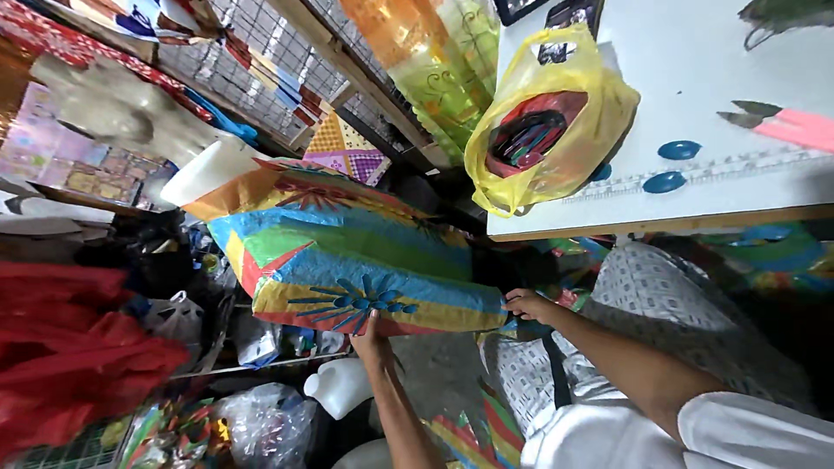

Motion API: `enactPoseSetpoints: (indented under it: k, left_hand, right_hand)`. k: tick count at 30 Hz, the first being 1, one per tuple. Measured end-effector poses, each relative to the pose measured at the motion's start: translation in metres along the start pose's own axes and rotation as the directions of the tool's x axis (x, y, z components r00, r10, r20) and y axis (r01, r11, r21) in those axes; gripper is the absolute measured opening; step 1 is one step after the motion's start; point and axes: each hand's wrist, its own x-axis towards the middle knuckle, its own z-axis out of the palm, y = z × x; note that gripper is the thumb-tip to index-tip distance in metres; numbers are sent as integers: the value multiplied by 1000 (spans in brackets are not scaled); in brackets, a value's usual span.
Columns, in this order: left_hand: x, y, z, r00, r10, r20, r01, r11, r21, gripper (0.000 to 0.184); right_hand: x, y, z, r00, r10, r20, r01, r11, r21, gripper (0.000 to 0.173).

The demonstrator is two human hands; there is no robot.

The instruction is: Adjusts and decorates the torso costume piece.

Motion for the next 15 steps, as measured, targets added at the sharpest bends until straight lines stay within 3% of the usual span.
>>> enactPoseSetpoints:
  k: [7,12,15]
  left_hand:
    - [0,-1,2,1000,11,-16,-12,1000,-15,36]
    - [-13,-30,-20,986,-92,137,101,993,-64,47]
    - [-31,-61,-22,954,-207,216,205,978,28,42]
  right_hand:
    - [2,0,-1,1000,-10,-27,10,1000,-15,55]
    - [-2,15,-25,999,-27,-32,21,984,-179,47]
    - [-1,46,-53,991,-5,-131,-32,960,-279,40]
